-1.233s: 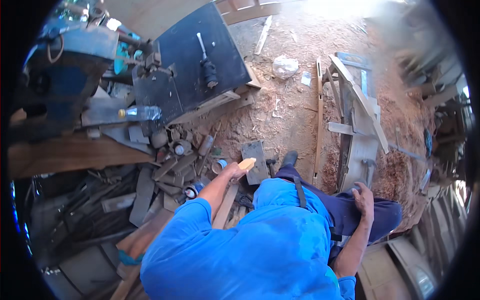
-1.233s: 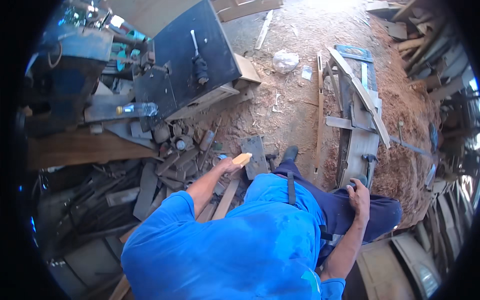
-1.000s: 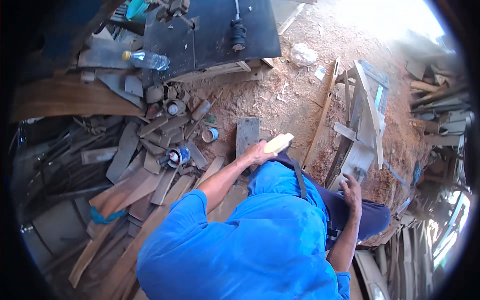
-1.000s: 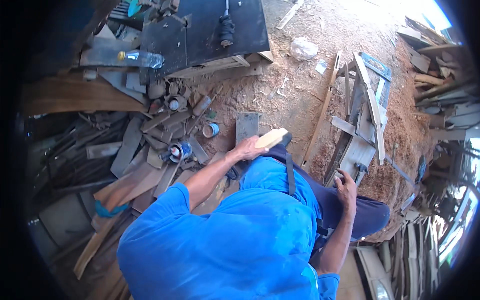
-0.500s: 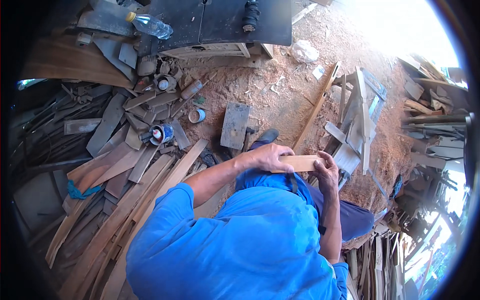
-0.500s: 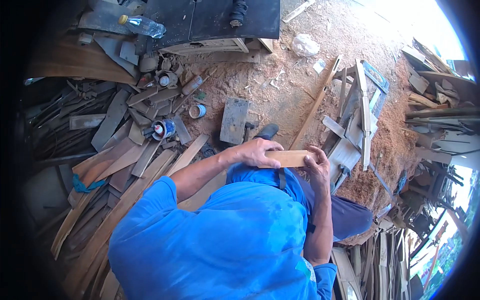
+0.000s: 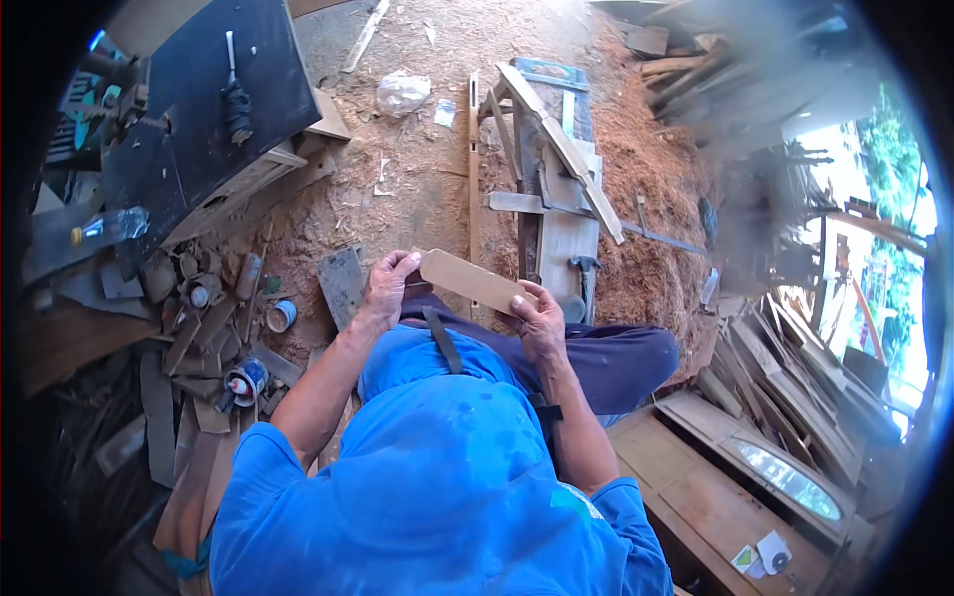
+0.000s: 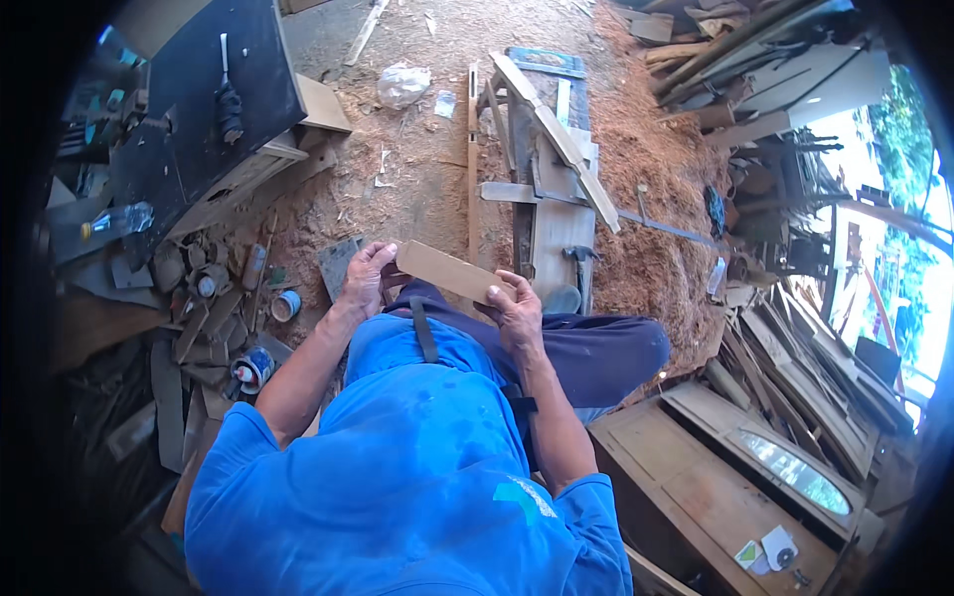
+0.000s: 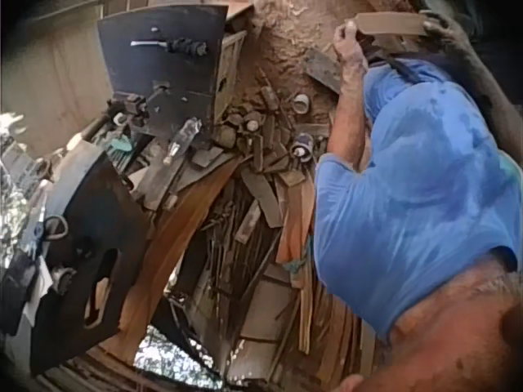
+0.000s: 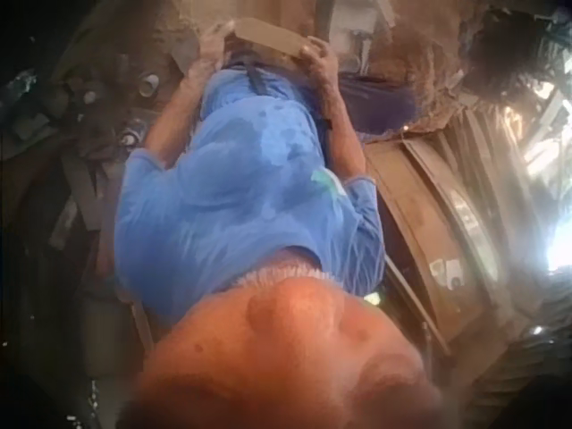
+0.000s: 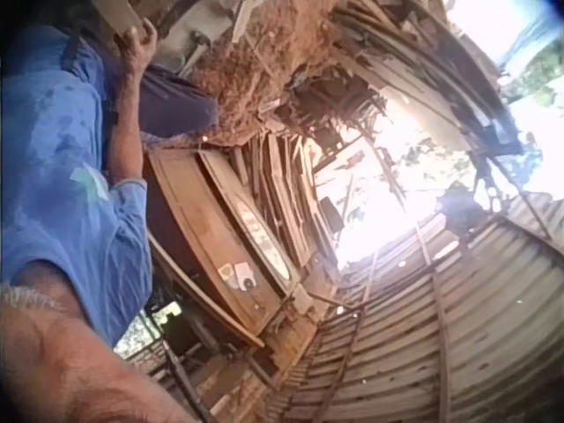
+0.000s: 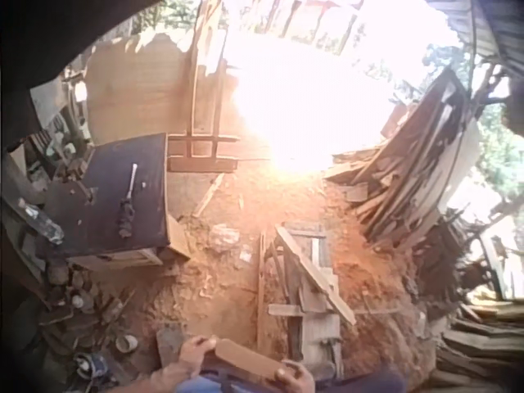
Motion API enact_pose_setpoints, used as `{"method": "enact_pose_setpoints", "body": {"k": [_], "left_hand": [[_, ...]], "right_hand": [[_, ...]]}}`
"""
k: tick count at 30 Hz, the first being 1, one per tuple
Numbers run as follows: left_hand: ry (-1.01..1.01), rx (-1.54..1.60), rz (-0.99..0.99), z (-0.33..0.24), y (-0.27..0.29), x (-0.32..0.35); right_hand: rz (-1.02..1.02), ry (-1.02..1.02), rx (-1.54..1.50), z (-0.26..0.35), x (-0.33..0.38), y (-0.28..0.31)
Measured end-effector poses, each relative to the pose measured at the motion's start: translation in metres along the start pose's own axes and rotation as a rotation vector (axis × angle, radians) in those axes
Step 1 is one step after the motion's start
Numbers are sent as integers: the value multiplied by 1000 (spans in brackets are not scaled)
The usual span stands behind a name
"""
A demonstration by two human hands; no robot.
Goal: The person fits wooden components together by hand to form a frame, using a hammer to tap them into place and a chisel to trim a joint. They also mark a piece of wood with a pencil.
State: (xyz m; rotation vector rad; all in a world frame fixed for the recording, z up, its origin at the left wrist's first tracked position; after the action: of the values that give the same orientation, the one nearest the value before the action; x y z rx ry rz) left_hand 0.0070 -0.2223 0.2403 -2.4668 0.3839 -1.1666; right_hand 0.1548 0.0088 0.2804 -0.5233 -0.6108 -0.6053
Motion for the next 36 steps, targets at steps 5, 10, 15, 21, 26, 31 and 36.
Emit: {"method": "enact_pose_setpoints", "body": {"k": [5, 10, 15, 21, 26, 31, 36], "left_hand": [[83, -88, 39, 5, -12, -12], [141, -237, 141, 9, -25, -32], [181, -288, 305, 21, -68, -46], [268, -216, 487, 40, -152, -33], [317, -128, 512, 43, -169, -21], [395, -258, 535, 59, -140, -28], [423, -175, 342, 72, -105, -40]], "right_hand": [[-96, -6, 20, -9, 12, 14], [-61, 25, 551, 1, 19, 26], [-287, 630, 1579, 65, 46, -5], [-137, 582, 1768, 116, 28, 16], [-65, 546, 1803, 127, 37, 17], [139, 294, 1691, 99, 21, 13], [201, 243, 1667, 48, -10, -5]]}}
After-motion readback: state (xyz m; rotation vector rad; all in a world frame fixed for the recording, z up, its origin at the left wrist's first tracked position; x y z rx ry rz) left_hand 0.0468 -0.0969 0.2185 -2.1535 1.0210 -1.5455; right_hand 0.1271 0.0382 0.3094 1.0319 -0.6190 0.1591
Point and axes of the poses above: each hand's wrist, its own x-axis away from the middle knuckle, its own y-axis out of the back of the hand, z = x × y, the point moved 4 cm from there along -x, towards the middle knuckle, and after that the axes turned 1 degree about x, right-handed, at the moved point
